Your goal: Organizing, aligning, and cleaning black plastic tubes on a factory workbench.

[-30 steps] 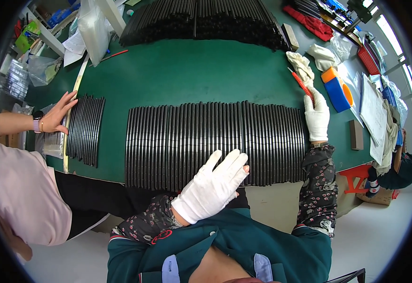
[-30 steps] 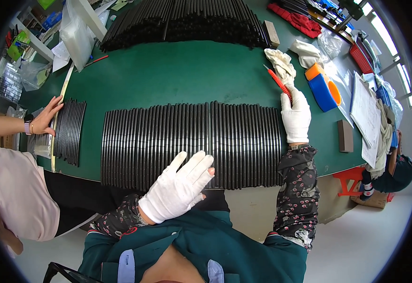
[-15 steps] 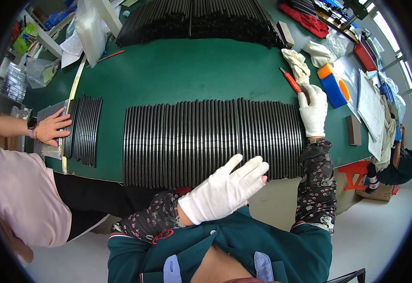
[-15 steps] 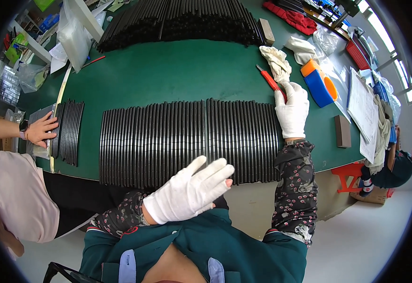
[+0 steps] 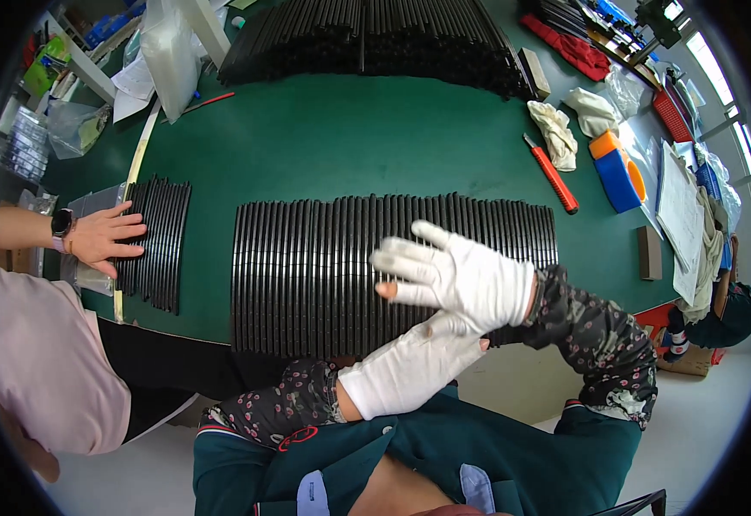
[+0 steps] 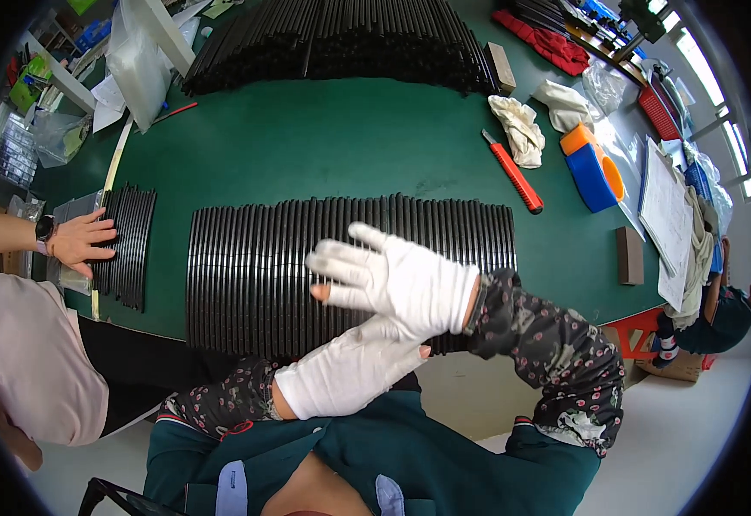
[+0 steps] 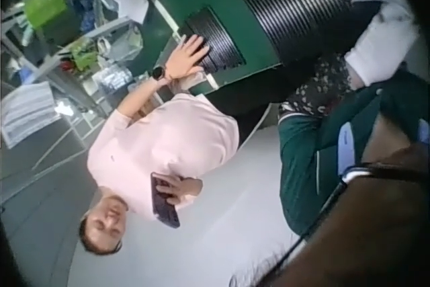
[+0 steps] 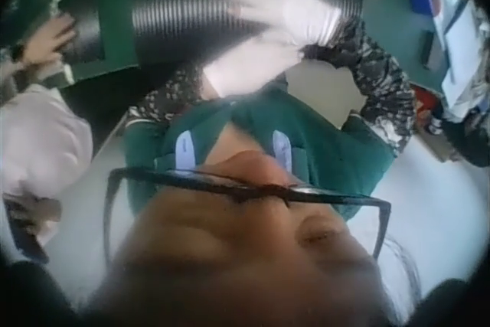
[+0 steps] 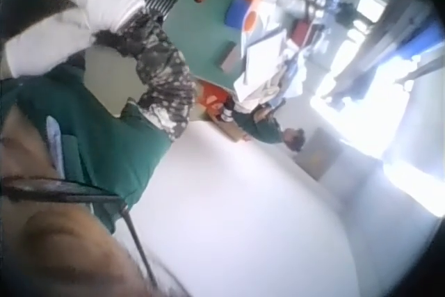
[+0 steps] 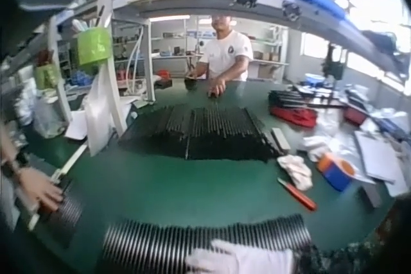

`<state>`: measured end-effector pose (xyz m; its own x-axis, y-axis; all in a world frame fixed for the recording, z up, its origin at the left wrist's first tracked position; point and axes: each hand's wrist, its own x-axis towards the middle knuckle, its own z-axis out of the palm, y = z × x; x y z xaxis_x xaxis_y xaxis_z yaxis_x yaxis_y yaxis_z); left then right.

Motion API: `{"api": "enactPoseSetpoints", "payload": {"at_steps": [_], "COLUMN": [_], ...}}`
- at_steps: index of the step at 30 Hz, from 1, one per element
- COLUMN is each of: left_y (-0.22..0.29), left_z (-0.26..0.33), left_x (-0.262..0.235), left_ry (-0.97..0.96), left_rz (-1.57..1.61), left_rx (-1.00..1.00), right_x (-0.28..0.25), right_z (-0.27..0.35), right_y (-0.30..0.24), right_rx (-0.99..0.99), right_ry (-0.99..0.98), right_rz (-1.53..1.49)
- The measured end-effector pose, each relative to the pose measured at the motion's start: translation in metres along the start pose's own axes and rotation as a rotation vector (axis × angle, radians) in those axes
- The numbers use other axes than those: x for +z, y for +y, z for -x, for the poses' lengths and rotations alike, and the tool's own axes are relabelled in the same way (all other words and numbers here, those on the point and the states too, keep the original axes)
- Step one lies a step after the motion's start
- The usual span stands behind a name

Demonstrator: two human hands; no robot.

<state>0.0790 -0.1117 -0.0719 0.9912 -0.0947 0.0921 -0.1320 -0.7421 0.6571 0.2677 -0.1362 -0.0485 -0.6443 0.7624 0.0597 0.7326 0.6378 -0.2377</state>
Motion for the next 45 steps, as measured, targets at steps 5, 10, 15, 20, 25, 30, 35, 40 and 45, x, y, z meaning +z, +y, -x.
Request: {"api": "enactPoseSetpoints", "payload": {"at_steps": [5,10,15,20,25,30,35,40,45], "left_y": [0.003,0.0,-0.004,-0.004,-0.003,-0.008,-0.001,-0.003,0.0], "left_z": [-0.007,-0.004,0.025,-0.004,-0.005,-0.009,-0.008,-0.008,-0.007], "left_x": [-0.002,-0.002,0.025,0.009,0.005,0.039,0.011,0.011,0.0], "left_ry": [0.125,0.118,0.278,0.106,0.163,0.121,0.142,0.213,0.244], "left_rz": [-0.301,-0.342,0.424,-0.174,-0.221,0.313,0.424,-0.133,-0.017], "left_rx": [0.162,0.175,-0.079,0.131,0.153,-0.023,-0.006,0.153,0.153], "right_x": [0.003,0.01,0.007,0.005,0.002,0.012,0.02,0.011,0.016], "right_z": [-0.01,-0.013,-0.024,-0.04,-0.05,-0.044,-0.066,-0.078,-0.074], "right_y": [0.063,0.035,-0.036,0.01,0.055,-0.003,-0.041,0.035,0.008], "right_rx": [0.305,0.346,-0.115,-0.092,0.44,0.026,-0.179,0.163,0.145], "right_ry": [0.091,0.221,-0.029,0.01,0.063,-0.008,-0.157,0.082,0.09], "right_rz": [0.205,0.188,-0.292,-0.006,0.238,-0.092,-0.695,0.13,0.042]}}
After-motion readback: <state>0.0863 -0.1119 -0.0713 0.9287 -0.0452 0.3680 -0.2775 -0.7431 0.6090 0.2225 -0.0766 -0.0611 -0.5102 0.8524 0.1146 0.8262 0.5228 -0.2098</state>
